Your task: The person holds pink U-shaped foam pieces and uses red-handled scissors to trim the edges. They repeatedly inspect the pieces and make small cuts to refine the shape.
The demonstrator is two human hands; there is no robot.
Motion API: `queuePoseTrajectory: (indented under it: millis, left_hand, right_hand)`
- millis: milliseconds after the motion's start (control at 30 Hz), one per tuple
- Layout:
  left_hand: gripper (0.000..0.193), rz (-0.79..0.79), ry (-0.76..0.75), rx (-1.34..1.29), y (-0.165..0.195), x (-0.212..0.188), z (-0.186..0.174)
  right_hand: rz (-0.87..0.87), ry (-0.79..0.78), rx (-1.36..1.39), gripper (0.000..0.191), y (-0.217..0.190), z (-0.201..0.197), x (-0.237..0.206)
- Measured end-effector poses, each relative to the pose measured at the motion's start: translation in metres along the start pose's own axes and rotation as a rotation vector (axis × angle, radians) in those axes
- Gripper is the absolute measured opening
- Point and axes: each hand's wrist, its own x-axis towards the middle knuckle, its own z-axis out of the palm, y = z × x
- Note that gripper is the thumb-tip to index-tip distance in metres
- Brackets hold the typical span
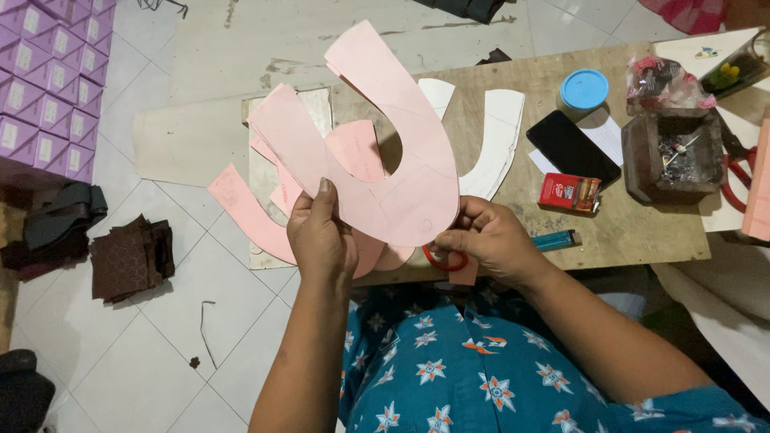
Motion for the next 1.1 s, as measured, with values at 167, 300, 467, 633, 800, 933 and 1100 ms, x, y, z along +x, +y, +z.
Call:
queuePoseTrajectory:
  millis: [167, 300, 467, 633, 800, 933, 1100]
  left_hand:
    - [0.023, 0.012, -0.014, 0.010, 0.001, -0.001, 0.000]
    - [0.021, 0.024, -0.071, 0.034, 0.004, -0.005, 0.000]
    - [0.021, -0.039, -0.153, 0.200, 0.004, -0.016, -0.006]
    - [0.021, -0.124, -0.225, 0.410, -0.009, -0.033, -0.015]
    - [0.022, -0.092, -0.291, 0.479, -0.008, -0.034, -0.020]
    - [0.028, 0.017, -0.244, 0.491, 0.003, -0.030, -0.016]
    - [0.032, 0.034, -0.219, 0.413, 0.010, -0.025, -0.011]
  right_hand:
    - [0.002, -0.007, 0.029, 0.029, 0.005, -0.001, -0.001]
    - [0.099, -0.023, 0.026, 0.032, 0.007, 0.000, 0.000]
    - [0.085, 0.131, 0.055, 0.037, -0.002, -0.015, 0.007]
    - [-0.185, 0.264, 0.340, 0.025, -0.009, -0.039, 0.024]
    - [-0.162, 0.275, 0.311, 0.023, 0.001, -0.044, 0.022]
    - [-0.097, 0.293, 0.262, 0.023, 0.014, -0.042, 0.016]
    - [-0.015, 0.325, 0.184, 0.026, 0.023, -0.037, 0.014]
